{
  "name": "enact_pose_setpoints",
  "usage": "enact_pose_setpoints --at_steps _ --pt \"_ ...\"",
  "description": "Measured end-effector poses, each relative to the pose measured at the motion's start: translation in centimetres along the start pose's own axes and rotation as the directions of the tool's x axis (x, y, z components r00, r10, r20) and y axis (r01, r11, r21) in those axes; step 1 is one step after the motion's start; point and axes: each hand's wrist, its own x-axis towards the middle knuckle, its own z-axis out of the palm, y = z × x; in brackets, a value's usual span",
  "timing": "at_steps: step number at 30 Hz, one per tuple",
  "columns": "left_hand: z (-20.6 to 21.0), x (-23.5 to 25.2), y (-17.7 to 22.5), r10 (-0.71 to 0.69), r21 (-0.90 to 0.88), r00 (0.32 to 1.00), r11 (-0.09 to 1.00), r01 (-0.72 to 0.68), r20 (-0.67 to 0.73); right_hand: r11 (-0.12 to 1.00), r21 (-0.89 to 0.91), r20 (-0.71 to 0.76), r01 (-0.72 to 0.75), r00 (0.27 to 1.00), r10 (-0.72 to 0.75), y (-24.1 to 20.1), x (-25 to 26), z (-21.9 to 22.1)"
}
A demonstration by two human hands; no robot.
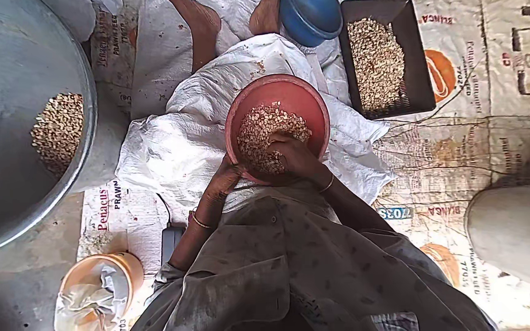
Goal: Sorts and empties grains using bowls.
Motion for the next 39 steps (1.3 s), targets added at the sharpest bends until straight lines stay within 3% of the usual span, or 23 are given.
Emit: enact_pose_setpoints --at_steps 3,5,7,9,17,20,23,27,30,32,34,37,39 --pt "-0.2 0.1 -0.1 0.015 0.012 1.000 1.000 -0.015 0.021 0.988 -0.004 -0.236 -0.156 0.960 0.151 1.3 0.6 -3.2" --pt "-0.3 0.1 -0.2 0.024 0.006 0.999 1.000 -0.024 0.028 0.973 0.158 -0.345 -0.168 0.914 0.214 1.2 1.1 -5.2" --pt "-0.5 0.1 -0.4 0.028 -0.008 0.999 1.000 -0.028 0.032 0.922 0.352 -0.352 -0.159 0.891 0.288 0.1 1.4 -6.8" --pt "-0.6 0.1 -0.4 0.032 -0.015 0.999 0.999 -0.032 0.031 0.899 0.412 -0.325 -0.149 0.898 0.298 -1.0 1.7 -8.0" --pt "-0.5 0.1 -0.4 0.036 -0.018 0.999 0.999 -0.035 0.026 0.950 0.300 -0.300 -0.090 0.936 0.184 -1.8 0.9 -9.4" --pt "-0.3 0.0 -0.2 0.032 -0.016 0.999 0.999 -0.032 0.019 0.963 0.226 -0.311 -0.147 0.926 0.214 -0.7 -0.1 -9.2" --pt "-0.4 0.1 -0.3 0.022 -0.016 0.999 1.000 -0.022 0.024 0.947 0.251 -0.295 -0.200 0.916 0.272 0.5 -0.9 -7.8" --pt "-0.1 0.0 0.1 0.021 0.022 0.999 1.000 -0.022 0.050 0.956 0.231 -0.192 -0.178 0.955 0.224 1.0 0.2 -4.2" --pt "0.0 -0.1 0.4 0.038 0.044 0.994 0.998 -0.042 0.105 0.977 0.211 0.006 -0.039 0.999 0.039 -0.6 2.0 -1.6" --pt "-0.2 -0.2 0.5 0.040 0.055 0.992 0.997 -0.048 0.124 0.977 0.197 0.114 0.078 0.988 -0.102 -1.7 2.8 0.6" --pt "-0.3 -0.1 0.4 0.046 0.055 0.992 0.997 -0.053 0.115 0.983 0.074 0.191 0.165 0.966 -0.177 -1.8 3.0 1.5" --pt "0.0 -0.3 0.6 0.020 0.055 0.997 0.998 -0.024 0.068 0.981 -0.114 0.192 0.155 0.973 -0.131 -0.2 2.5 0.8" --pt "-0.1 0.2 0.5 0.014 0.048 0.997 0.999 -0.018 0.074 0.971 -0.237 0.157 0.020 0.987 0.018 1.1 2.4 -1.3"
